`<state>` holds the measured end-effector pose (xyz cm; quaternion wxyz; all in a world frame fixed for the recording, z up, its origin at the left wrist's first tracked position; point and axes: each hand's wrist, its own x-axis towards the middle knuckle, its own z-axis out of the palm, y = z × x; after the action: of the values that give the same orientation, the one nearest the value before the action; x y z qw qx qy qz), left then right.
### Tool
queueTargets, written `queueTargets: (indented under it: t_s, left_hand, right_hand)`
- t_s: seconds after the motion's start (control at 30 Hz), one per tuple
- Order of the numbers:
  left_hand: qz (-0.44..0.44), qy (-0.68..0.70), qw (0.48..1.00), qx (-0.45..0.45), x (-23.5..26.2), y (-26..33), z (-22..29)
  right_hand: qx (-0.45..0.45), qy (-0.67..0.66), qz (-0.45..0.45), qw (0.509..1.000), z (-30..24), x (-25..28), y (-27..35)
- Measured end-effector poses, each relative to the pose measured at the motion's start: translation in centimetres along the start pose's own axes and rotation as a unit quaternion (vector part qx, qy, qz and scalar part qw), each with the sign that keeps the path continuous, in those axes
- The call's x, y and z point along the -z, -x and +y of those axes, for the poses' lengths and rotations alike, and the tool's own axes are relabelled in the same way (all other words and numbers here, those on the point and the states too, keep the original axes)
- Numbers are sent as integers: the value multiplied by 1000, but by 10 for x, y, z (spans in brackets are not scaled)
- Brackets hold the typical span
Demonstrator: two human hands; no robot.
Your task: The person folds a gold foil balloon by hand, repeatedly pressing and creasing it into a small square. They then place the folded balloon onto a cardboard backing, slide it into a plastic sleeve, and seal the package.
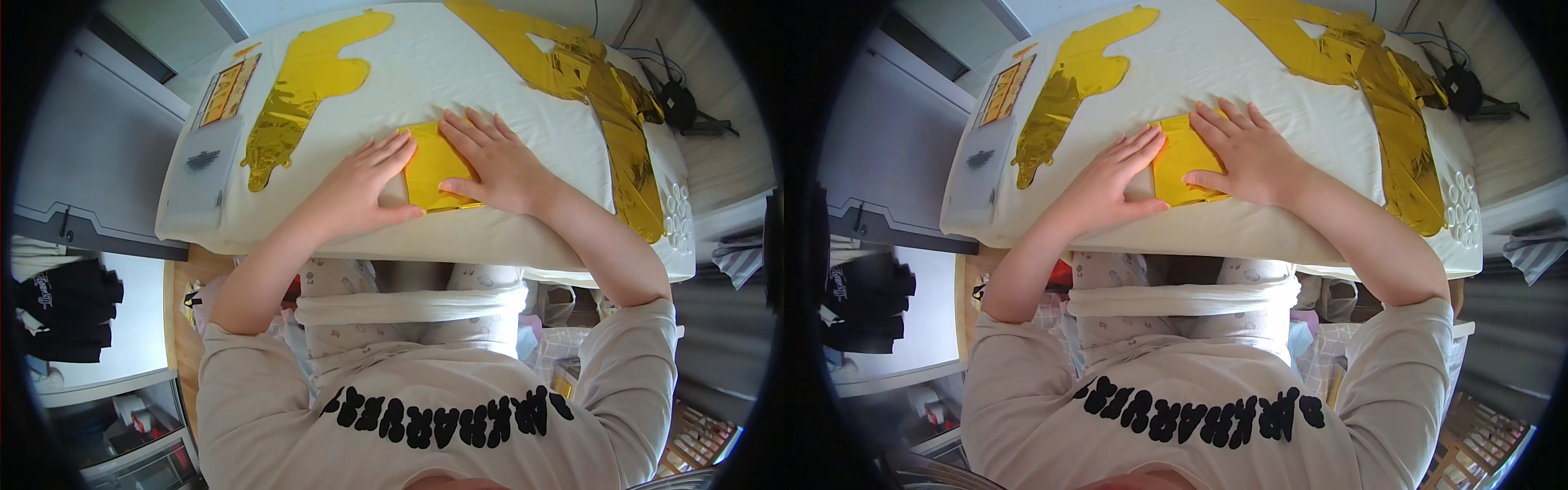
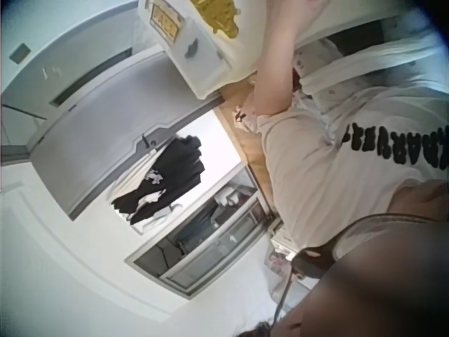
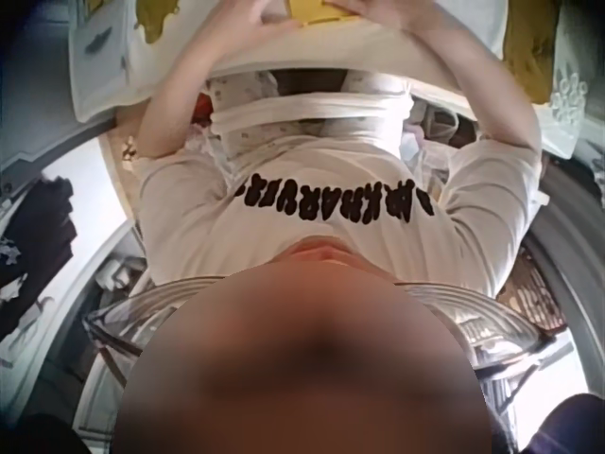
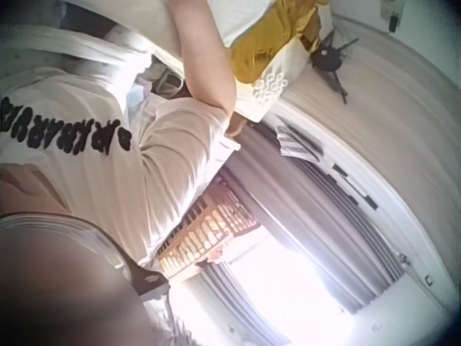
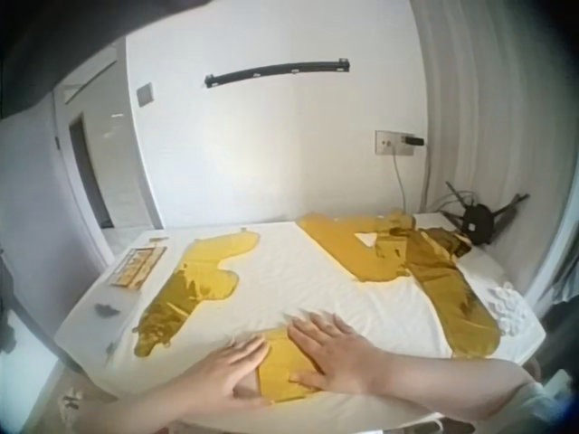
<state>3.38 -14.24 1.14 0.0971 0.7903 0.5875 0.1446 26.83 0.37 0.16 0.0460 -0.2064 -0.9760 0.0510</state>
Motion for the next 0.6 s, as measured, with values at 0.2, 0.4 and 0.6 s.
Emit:
queueTargets:
  t_s: [0.2, 0.4, 0.6]
  left_hand:
    - [41, 122, 991, 38, 12, -8, -4]
    - [61, 6, 998, 2, -1, -21, -6]
    - [17, -35, 999, 14, -6, -13, -8]
  right_hand:
    - [7, 12, 3, 1000, 1, 3, -3]
    - [5, 34, 4, 999, 1, -1, -4]
    - [-1, 19, 15, 1000, -2, 0, -4]
